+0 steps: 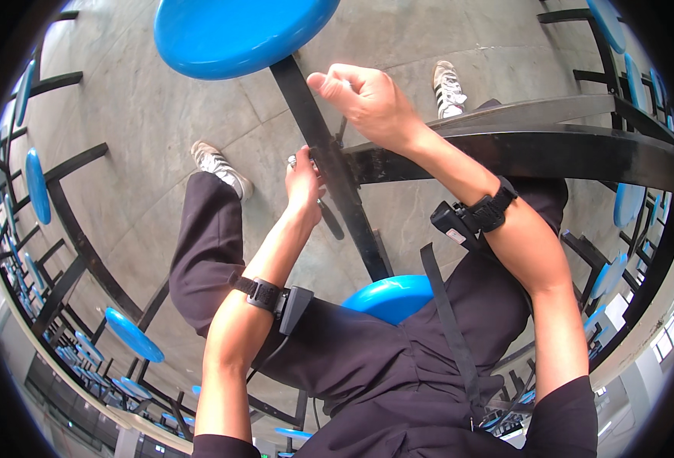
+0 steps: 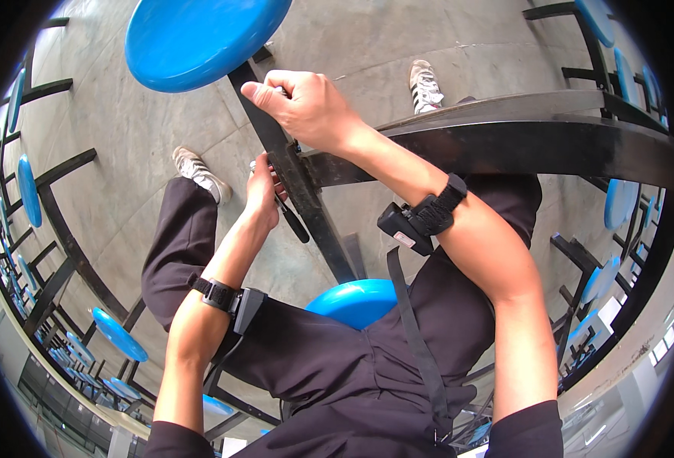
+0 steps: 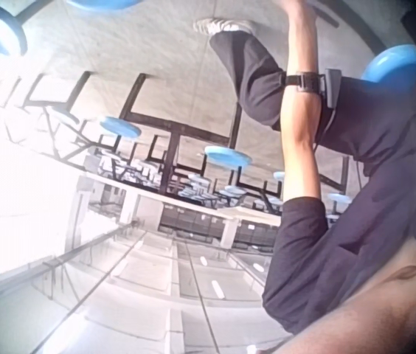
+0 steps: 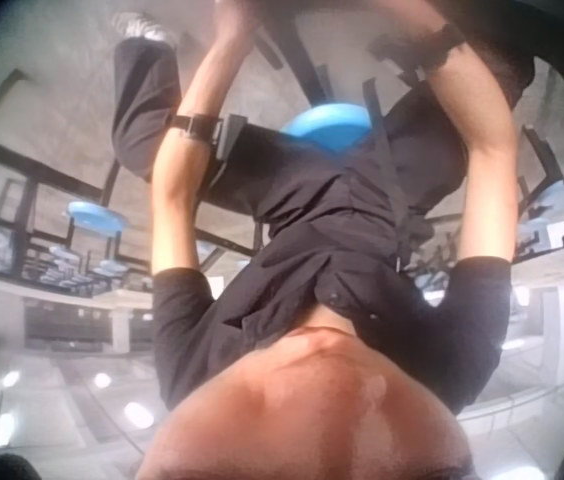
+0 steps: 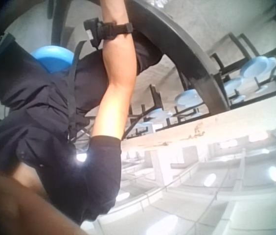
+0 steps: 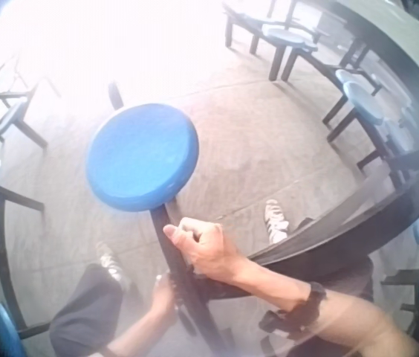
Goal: The person tightens bolts and nuts on a dining table and stool structural assembly by hand and using a combination wrench.
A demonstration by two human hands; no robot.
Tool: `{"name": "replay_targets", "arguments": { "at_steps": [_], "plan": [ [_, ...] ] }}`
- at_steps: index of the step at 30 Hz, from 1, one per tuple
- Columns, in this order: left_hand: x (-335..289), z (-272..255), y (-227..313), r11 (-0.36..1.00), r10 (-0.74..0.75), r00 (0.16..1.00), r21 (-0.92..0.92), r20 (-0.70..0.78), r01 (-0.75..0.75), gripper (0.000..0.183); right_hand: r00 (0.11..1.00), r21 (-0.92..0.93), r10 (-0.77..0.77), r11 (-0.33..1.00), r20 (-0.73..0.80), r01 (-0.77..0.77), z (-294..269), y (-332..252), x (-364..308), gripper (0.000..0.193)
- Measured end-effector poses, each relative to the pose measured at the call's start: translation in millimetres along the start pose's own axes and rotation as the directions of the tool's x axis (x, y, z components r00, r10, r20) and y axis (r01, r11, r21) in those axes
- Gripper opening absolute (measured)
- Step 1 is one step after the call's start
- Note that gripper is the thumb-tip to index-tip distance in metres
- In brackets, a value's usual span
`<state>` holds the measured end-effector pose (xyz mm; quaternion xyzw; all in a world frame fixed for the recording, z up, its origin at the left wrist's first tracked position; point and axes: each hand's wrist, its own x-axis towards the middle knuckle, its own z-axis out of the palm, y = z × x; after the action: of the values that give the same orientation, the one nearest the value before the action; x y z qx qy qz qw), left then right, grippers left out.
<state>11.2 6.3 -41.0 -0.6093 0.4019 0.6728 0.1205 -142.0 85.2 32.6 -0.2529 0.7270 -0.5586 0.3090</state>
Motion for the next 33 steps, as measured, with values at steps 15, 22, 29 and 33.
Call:
{"name": "replay_targets", "arguments": {
  "at_steps": [15, 22, 29, 33],
  "plan": [
    [6.3, -2.4, -4.8, 1.000, -0.007, 1.000, 0.000, 0.008, 0.007, 0.040, 0.972, -0.081, -0.085, 0.991, 0.221, 0.105, 17.9, 3.6, -24.0, 0.033],
    [-3.7, 3.6, 4.3, 0.983, -0.059, 0.997, -0.173, 0.057, 0.068, 0.036, 0.655, -0.221, -0.521, 0.665, 0.547, 0.713, 38.5, 35.4, -85.4, 0.027],
    [0.1, -2.3, 1.5, 1.000, -0.012, 0.999, -0.025, 0.041, 0.013, 0.044, 0.868, -0.234, -0.450, 0.839, 0.212, 0.492, 2.2, 12.3, -56.8, 0.033],
    [1.2, -3.6, 2.6, 1.000, -0.022, 0.996, -0.015, 0.087, 0.023, 0.039, 0.986, -0.055, -0.159, 0.986, -0.056, 0.156, -14.8, 11.0, -39.7, 0.051]
  ]
}}
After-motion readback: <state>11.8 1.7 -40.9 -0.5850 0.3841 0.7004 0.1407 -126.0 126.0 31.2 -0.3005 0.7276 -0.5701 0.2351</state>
